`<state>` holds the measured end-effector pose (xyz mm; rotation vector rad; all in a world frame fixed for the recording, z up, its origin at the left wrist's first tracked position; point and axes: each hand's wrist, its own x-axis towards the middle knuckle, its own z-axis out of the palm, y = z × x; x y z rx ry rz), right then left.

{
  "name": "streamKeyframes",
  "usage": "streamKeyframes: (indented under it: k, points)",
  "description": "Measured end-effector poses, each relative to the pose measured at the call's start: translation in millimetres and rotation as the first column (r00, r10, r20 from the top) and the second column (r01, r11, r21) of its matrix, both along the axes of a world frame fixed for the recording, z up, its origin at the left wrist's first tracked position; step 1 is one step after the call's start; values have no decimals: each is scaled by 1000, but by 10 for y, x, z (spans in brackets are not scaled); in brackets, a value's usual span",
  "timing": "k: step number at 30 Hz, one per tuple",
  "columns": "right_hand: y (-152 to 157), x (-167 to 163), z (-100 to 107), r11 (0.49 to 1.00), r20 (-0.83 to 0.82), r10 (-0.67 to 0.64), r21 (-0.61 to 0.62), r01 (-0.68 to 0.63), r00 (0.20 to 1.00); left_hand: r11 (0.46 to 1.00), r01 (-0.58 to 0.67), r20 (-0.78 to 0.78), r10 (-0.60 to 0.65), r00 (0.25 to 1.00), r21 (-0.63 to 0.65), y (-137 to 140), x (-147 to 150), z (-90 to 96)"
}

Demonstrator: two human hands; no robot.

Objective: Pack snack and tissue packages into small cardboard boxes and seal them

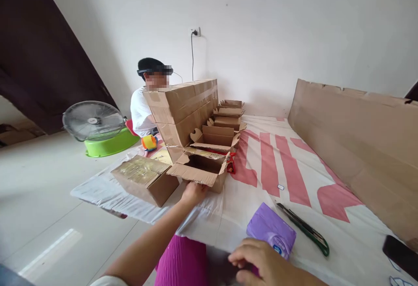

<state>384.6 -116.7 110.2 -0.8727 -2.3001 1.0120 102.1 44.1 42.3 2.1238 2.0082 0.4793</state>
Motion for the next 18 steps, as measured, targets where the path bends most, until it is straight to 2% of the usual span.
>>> streamKeyframes:
  k: [2, 3, 5, 7, 8, 9, 10, 11, 13, 15, 18]
  points:
    - [-15, 356, -190, 967, -51, -201, 146, 207, 978, 1000, -26, -38, 26, 999, 10, 49, 16, -23]
    - [-7, 518, -313, 913, -100, -315, 241, 330, 944, 999, -33, -51, 34, 998, 16, 78, 22, -38]
    - [21, 795, -604, 728, -209, -536, 376, 573, 818, 999, -41, -70, 43, 997, 20, 153, 31, -70]
    - [48, 980, -919, 529, -287, -704, 399, 749, 650, 999, -46, -81, 48, 996, 26, 243, 40, -102]
    - [57, 1034, -1071, 463, -299, -755, 387, 798, 583, 998, -49, -86, 52, 995, 34, 287, 46, -117]
    - [62, 1063, -1212, 425, -299, -787, 370, 826, 539, 998, -53, -89, 57, 994, 45, 326, 54, -132]
    - [65, 1072, -1338, 416, -290, -804, 352, 839, 520, 997, -58, -91, 63, 994, 59, 359, 63, -147]
    - [65, 1065, -1446, 430, -274, -808, 330, 841, 521, 995, -64, -93, 71, 993, 76, 384, 74, -163]
    - [67, 1031, -1601, 490, -243, -798, 270, 829, 551, 990, -78, -93, 89, 992, 114, 413, 102, -197]
    - [71, 1000, -1678, 539, -223, -789, 196, 819, 572, 984, -95, -89, 110, 990, 153, 418, 136, -237]
    - [83, 980, -1695, 566, -225, -786, 110, 817, 576, 970, -123, -72, 141, 987, 209, 404, 178, -309]
